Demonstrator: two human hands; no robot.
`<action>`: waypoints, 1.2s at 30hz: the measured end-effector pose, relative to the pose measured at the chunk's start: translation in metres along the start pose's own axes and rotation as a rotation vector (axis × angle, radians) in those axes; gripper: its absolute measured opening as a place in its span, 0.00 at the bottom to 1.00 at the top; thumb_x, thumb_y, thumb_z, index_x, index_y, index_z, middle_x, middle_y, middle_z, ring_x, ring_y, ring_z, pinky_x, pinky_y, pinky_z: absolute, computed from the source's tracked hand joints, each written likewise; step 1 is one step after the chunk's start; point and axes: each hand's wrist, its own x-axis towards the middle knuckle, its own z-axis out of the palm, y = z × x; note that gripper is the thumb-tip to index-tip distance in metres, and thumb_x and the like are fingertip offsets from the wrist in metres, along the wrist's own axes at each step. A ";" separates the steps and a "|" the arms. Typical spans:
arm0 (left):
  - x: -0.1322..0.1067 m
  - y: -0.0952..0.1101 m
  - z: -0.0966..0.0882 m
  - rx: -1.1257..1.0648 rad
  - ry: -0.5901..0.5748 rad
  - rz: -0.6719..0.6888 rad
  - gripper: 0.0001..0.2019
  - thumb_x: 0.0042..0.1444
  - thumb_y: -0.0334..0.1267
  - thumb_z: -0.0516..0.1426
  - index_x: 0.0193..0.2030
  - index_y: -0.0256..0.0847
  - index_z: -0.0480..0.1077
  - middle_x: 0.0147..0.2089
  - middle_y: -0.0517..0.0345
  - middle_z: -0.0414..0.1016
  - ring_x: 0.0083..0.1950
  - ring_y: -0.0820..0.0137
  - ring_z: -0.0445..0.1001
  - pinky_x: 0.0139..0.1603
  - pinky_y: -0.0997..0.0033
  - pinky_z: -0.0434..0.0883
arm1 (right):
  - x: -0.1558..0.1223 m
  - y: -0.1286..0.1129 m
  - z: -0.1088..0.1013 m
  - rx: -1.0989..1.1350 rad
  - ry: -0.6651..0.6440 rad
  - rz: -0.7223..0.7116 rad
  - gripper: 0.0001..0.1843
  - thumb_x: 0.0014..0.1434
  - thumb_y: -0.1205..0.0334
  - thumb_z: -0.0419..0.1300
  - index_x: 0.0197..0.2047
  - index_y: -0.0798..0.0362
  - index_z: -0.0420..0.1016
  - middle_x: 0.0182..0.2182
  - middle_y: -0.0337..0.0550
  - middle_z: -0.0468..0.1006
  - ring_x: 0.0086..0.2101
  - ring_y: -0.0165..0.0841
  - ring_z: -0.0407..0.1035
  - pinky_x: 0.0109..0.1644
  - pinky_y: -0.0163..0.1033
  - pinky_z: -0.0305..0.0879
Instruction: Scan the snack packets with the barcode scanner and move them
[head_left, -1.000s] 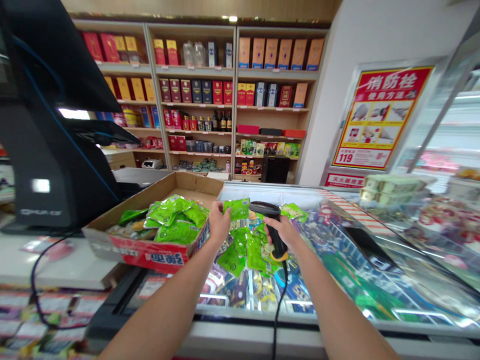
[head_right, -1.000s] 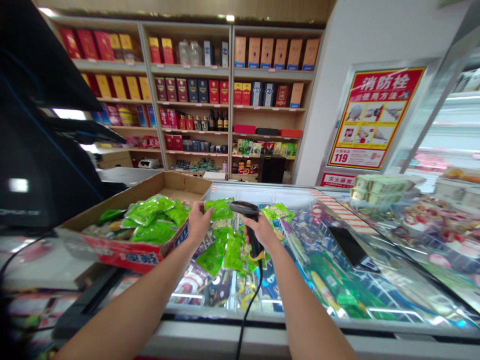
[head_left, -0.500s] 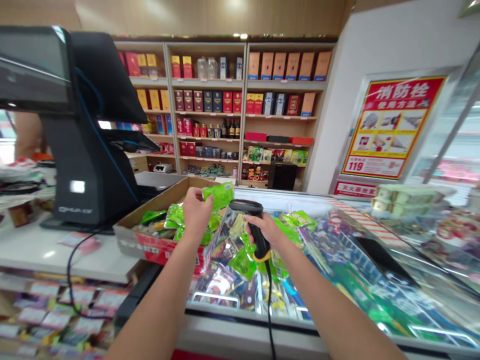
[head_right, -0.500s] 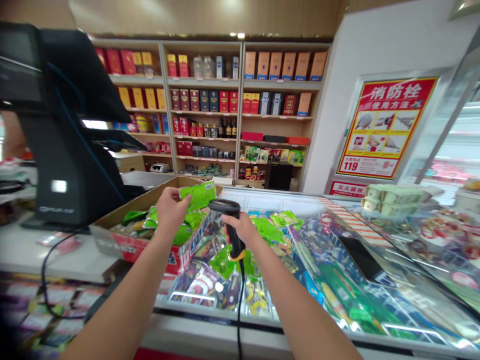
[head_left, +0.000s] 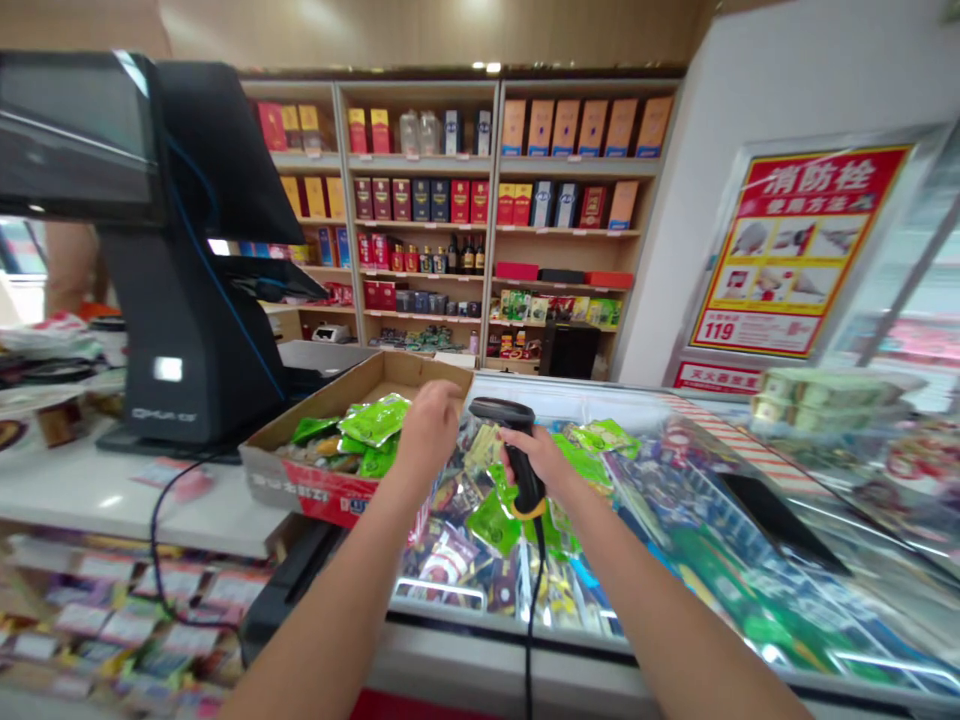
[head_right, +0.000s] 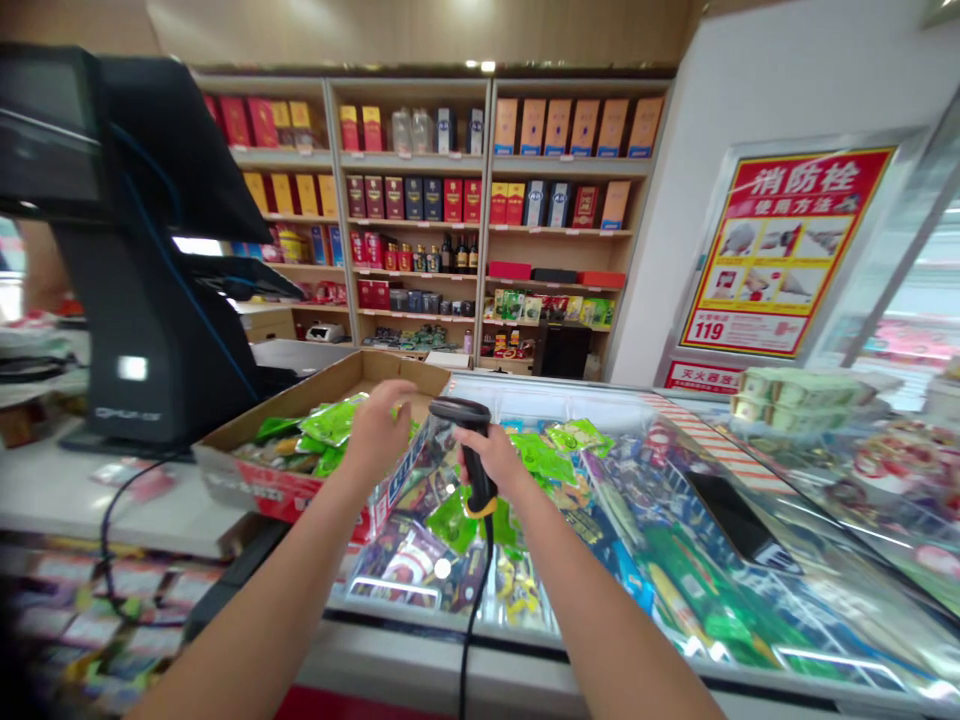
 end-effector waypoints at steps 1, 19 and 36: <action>0.000 0.008 0.011 -0.018 -0.147 0.031 0.13 0.54 0.27 0.51 0.42 0.39 0.73 0.46 0.49 0.77 0.50 0.64 0.76 0.55 0.64 0.71 | -0.001 0.000 -0.009 -0.014 0.033 -0.008 0.16 0.45 0.50 0.65 0.26 0.54 0.69 0.15 0.35 0.71 0.13 0.28 0.65 0.15 0.33 0.62; -0.016 -0.017 0.120 -0.018 -0.833 -0.408 0.14 0.37 0.39 0.68 0.17 0.40 0.66 0.23 0.54 0.74 0.37 0.58 0.77 0.41 0.64 0.73 | -0.018 0.019 -0.081 0.065 0.280 0.031 0.13 0.49 0.55 0.65 0.28 0.54 0.69 0.15 0.36 0.71 0.13 0.29 0.65 0.16 0.33 0.64; -0.017 -0.007 0.129 -1.053 0.077 -0.854 0.08 0.55 0.26 0.56 0.38 0.39 0.61 0.36 0.61 0.70 0.31 0.76 0.74 0.28 0.74 0.77 | -0.022 0.011 -0.075 0.004 0.250 0.023 0.15 0.46 0.52 0.66 0.28 0.54 0.70 0.15 0.34 0.71 0.12 0.28 0.64 0.14 0.33 0.63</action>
